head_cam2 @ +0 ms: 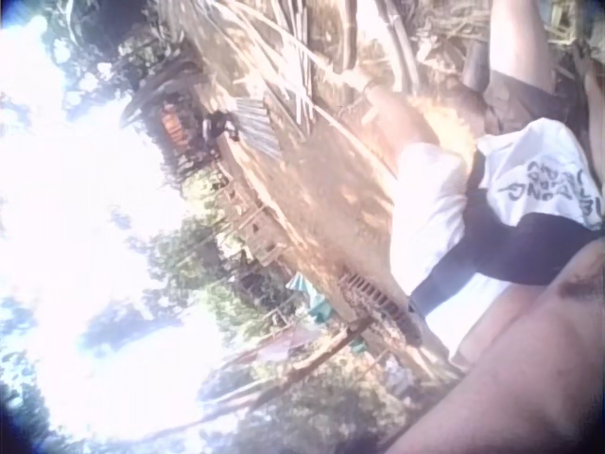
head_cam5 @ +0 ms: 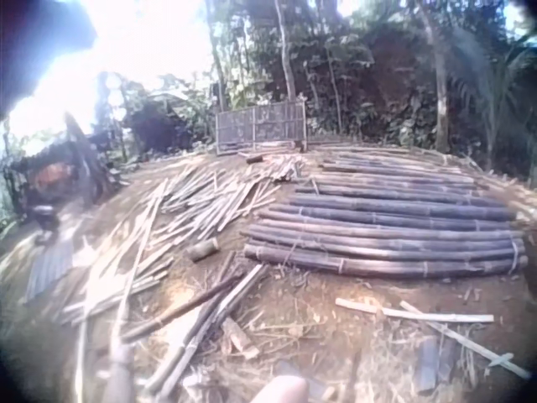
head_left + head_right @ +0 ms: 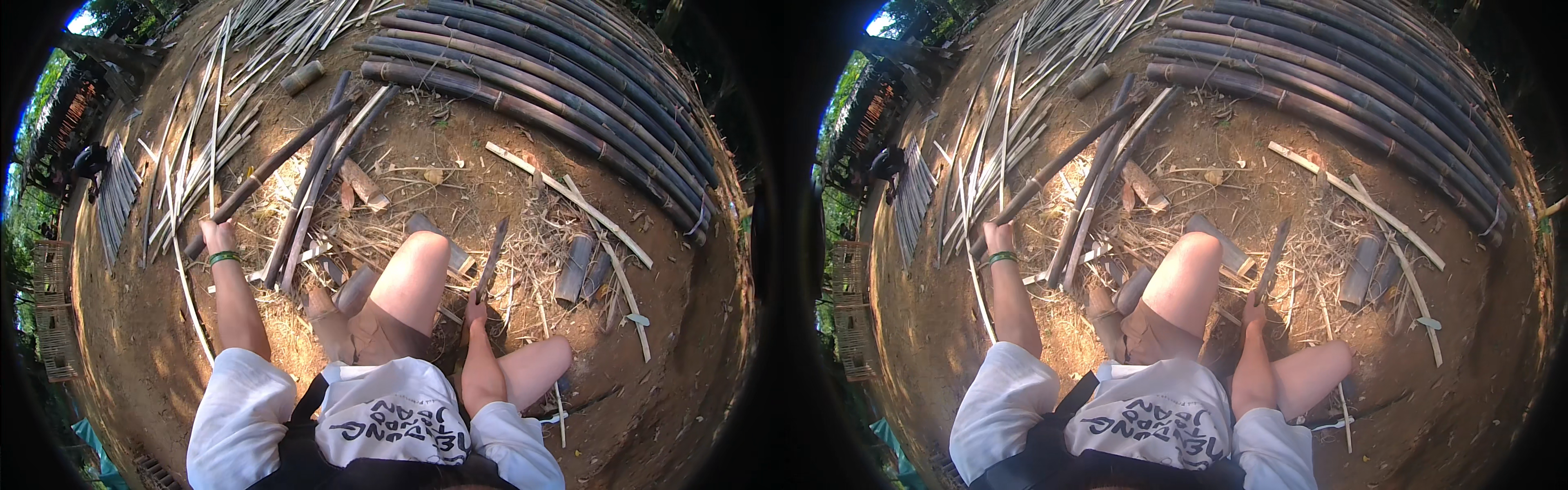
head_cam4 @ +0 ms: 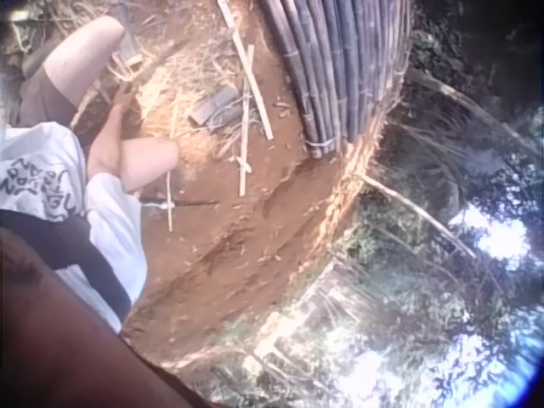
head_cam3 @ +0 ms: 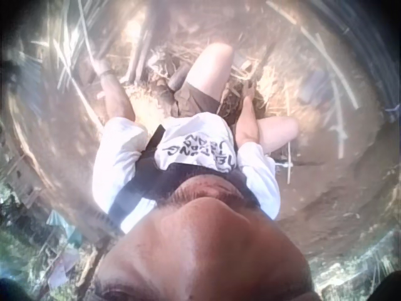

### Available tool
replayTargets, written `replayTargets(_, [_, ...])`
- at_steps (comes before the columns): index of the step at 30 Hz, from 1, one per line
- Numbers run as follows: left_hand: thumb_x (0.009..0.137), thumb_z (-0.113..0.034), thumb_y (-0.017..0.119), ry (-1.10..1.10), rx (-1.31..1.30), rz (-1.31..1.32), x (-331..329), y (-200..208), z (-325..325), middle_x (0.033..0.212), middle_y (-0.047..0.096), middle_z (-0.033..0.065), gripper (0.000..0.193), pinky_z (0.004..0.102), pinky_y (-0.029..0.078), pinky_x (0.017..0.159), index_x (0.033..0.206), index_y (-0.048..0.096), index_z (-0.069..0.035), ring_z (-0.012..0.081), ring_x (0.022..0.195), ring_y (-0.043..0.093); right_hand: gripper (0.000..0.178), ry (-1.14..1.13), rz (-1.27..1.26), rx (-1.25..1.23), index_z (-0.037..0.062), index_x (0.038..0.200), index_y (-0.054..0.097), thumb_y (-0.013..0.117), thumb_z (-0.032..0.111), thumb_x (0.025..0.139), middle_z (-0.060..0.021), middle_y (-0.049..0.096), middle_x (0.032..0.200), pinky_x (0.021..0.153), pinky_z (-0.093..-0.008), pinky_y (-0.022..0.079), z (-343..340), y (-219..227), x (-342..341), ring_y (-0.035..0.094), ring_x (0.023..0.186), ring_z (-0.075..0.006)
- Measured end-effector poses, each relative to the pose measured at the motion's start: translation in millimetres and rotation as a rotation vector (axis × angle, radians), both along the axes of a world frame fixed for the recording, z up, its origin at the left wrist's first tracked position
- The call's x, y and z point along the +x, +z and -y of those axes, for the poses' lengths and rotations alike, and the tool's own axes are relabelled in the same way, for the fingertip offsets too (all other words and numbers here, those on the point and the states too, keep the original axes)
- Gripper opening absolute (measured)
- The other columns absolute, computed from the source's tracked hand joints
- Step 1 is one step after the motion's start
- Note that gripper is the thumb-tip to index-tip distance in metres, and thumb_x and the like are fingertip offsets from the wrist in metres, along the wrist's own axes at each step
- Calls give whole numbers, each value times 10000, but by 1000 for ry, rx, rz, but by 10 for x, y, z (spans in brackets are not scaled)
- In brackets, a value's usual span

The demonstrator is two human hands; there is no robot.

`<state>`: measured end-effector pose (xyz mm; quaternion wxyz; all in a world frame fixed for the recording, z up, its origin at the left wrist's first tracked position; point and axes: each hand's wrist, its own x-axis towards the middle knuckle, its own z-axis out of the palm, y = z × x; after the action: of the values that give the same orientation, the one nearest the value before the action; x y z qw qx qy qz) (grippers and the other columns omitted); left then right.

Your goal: The person shaves a piece of bamboo using a large blade, scraping the surface repeatedly while holding it in place.

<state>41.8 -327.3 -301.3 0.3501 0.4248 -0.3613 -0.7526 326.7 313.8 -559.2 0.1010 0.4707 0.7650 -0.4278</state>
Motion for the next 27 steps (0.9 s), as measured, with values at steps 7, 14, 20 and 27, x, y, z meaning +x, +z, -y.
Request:
replayTargets(7, [903, -581, 408, 136, 369, 345, 609, -1757, -325, 1139, 633, 171, 635, 434, 479, 881, 1176, 592, -38, 292, 1029, 586, 615, -43, 4, 11, -51, 1071, 573, 786, 406, 718, -256, 655, 1052, 892, -444, 474, 381, 549, 39, 629, 1011, -406])
replayTargets(14, [940, -559, 505, -652, 562, 296, 1084, -1471, -960, 1286, 528, 274, 785, 486, 537, 862, 1402, 306, 44, 400, 1062, 604, 452, -80, -131, 10, 1, 1009, 611, 770, 324, 735, -211, 681, 943, 808, -429, 505, 465, 569, 179, 663, 898, -367])
replayTargets(20, [862, -363, 704, -1254, -838, 575, 1473, -1444, -2392, 1162, 615, 198, 616, 392, 482, 918, 1305, 481, 2, 312, 1056, 610, 351, -82, -110, 221, 42, 983, 612, 717, 301, 771, -210, 680, 935, 802, -462, 503, 408, 347, 303, 659, 908, -393])
replayTargets(27, [772, -389, 774, -1558, -1975, 536, 1668, -2605, -2607, 1483, 316, 284, 1002, 402, 247, 1150, 1503, 205, -7, 405, 1394, 296, 350, -191, -19, 193, 56, 955, 608, 652, 373, 814, -220, 676, 914, 826, -497, 491, 501, 640, 252, 647, 898, -416])
